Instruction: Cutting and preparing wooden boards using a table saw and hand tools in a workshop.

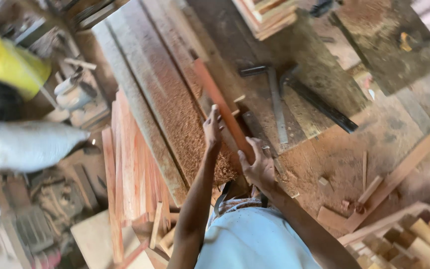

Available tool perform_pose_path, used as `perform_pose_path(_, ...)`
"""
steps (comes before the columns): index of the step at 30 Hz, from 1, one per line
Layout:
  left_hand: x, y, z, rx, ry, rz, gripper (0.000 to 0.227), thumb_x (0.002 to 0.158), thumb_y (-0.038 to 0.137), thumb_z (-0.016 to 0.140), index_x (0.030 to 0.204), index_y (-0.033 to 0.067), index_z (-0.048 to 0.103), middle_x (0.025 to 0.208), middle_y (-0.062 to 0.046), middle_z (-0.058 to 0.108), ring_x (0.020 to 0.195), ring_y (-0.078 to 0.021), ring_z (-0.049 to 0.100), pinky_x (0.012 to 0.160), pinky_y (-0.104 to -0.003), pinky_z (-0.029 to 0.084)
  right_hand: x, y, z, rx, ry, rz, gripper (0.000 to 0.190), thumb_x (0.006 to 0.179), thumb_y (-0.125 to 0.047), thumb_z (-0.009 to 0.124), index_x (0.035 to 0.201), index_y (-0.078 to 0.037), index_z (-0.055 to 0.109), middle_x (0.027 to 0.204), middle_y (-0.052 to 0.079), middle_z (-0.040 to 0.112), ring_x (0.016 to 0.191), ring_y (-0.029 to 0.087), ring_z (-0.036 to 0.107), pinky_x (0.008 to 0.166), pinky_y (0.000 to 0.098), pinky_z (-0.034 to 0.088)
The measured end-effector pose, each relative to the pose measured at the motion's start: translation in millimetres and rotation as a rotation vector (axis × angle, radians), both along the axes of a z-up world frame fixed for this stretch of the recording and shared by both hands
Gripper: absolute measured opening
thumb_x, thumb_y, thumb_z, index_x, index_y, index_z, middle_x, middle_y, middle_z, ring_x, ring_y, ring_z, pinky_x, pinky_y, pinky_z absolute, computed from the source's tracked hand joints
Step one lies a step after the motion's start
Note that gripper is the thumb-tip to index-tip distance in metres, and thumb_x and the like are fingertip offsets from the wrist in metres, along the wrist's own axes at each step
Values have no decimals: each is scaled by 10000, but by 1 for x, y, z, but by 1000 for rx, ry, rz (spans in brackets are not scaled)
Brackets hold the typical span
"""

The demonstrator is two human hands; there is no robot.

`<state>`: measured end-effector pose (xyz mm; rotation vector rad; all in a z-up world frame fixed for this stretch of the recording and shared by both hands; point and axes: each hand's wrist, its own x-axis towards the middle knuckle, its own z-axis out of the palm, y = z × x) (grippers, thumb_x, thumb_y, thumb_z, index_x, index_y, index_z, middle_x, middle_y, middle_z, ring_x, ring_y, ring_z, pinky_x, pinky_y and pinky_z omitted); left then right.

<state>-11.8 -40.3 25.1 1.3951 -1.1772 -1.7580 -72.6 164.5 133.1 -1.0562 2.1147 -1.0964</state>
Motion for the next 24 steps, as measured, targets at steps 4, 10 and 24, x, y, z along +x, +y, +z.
perform_pose_path(4,-7,39,27,-2,48,173,716,971,602,646,1301,-21,773,1185,-295,728,1051,-430,713,1003,-602,521,5,3,-5,-283,206,85,494,1011,-300,666,1402,-27,534,1291,187,670,1071,308,730,895,412,644)
perform_pose_path(10,-13,70,44,-138,96,194,679,950,458,694,1423,-14,570,1335,-216,701,1180,-255,693,1026,-382,559,-2,1,-17,-295,303,35,478,1024,-313,659,1406,-38,572,1258,167,702,1043,301,738,880,426,624)
perform_pose_path(24,-15,60,53,-179,-43,120,682,955,454,674,1394,-60,584,1355,-234,670,1166,-265,709,954,-368,604,-6,-6,-22,-285,238,39,495,1006,-253,648,1397,38,564,1218,208,684,1039,316,716,866,427,630)
